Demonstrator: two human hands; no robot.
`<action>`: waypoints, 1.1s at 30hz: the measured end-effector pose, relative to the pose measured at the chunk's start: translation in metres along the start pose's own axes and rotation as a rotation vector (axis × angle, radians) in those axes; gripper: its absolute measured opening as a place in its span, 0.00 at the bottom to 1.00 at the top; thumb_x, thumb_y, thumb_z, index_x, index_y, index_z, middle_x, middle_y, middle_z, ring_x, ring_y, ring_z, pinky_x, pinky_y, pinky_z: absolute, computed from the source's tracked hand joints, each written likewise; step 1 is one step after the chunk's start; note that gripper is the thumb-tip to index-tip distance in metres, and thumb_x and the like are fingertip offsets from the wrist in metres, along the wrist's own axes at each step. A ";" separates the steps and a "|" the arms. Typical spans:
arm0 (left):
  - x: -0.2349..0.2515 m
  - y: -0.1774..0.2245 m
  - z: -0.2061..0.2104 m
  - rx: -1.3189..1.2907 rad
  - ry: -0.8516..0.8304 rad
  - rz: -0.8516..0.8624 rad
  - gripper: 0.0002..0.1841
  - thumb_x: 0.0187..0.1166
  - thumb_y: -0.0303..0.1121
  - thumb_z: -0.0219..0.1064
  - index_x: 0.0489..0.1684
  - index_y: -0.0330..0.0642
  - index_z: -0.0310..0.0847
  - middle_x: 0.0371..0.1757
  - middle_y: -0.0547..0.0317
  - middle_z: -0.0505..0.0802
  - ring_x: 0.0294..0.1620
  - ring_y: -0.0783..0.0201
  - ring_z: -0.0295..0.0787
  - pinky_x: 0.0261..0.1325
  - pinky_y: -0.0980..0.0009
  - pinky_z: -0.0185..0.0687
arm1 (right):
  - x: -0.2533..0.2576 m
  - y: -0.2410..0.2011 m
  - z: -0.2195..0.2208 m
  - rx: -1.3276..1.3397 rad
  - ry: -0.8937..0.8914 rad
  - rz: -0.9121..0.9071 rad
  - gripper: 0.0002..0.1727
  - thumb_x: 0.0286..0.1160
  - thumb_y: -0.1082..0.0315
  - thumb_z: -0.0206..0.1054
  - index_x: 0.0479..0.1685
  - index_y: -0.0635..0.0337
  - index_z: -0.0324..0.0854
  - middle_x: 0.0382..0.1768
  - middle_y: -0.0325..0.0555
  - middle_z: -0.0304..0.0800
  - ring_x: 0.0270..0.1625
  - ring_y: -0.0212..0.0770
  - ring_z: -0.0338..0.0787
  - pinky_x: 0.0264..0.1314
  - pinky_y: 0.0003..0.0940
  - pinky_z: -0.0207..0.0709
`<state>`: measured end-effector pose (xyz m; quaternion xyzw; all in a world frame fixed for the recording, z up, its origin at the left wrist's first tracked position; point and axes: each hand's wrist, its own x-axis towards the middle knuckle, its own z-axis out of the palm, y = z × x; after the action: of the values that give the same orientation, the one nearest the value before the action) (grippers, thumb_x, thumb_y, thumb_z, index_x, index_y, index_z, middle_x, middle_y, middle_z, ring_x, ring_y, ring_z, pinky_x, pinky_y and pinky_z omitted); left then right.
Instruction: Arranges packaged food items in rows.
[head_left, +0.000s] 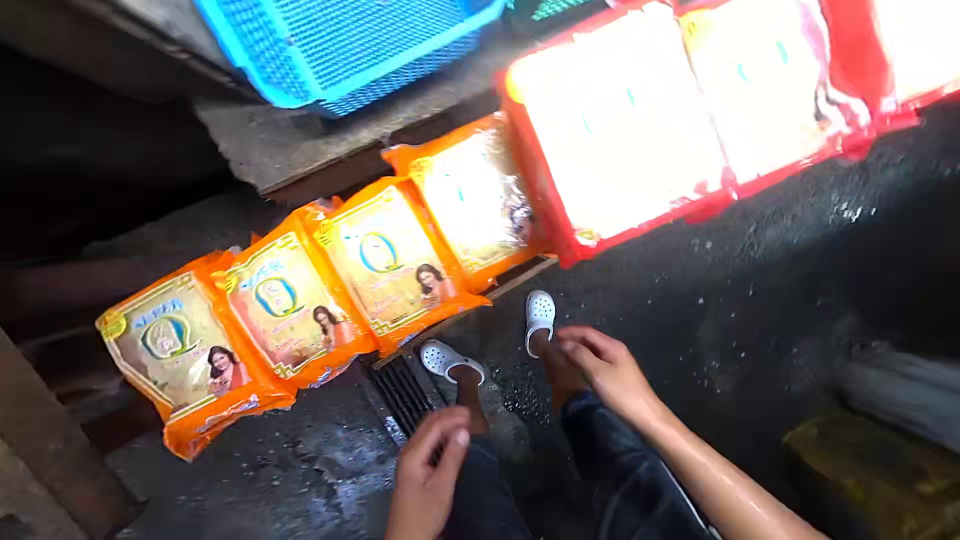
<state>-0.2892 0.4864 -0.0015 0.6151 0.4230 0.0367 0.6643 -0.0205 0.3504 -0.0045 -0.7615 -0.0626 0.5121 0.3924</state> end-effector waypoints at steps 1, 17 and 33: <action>0.025 0.026 0.004 0.152 0.068 0.109 0.17 0.85 0.40 0.63 0.55 0.33 0.87 0.60 0.49 0.92 0.62 0.61 0.90 0.66 0.61 0.88 | 0.011 -0.003 0.009 0.050 -0.015 0.008 0.20 0.89 0.63 0.56 0.68 0.67 0.81 0.54 0.51 0.92 0.52 0.38 0.93 0.59 0.37 0.87; 0.162 0.079 -0.015 1.038 0.027 0.338 0.20 0.74 0.30 0.67 0.66 0.47 0.89 0.73 0.35 0.79 0.71 0.35 0.76 0.69 0.40 0.73 | 0.089 -0.067 0.067 0.239 0.276 0.077 0.21 0.94 0.54 0.53 0.46 0.64 0.81 0.36 0.54 0.86 0.40 0.48 0.89 0.48 0.50 0.83; 0.148 0.062 -0.014 0.727 0.173 0.345 0.18 0.79 0.38 0.64 0.62 0.48 0.91 0.75 0.43 0.82 0.78 0.40 0.74 0.77 0.38 0.68 | 0.082 -0.060 0.111 0.631 0.556 -0.288 0.13 0.82 0.70 0.59 0.35 0.72 0.81 0.54 0.60 0.80 0.52 0.45 0.90 0.55 0.40 0.91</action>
<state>-0.1743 0.5965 -0.0241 0.8664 0.3535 0.0473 0.3495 -0.0560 0.4919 -0.0431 -0.6966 0.0992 0.2220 0.6750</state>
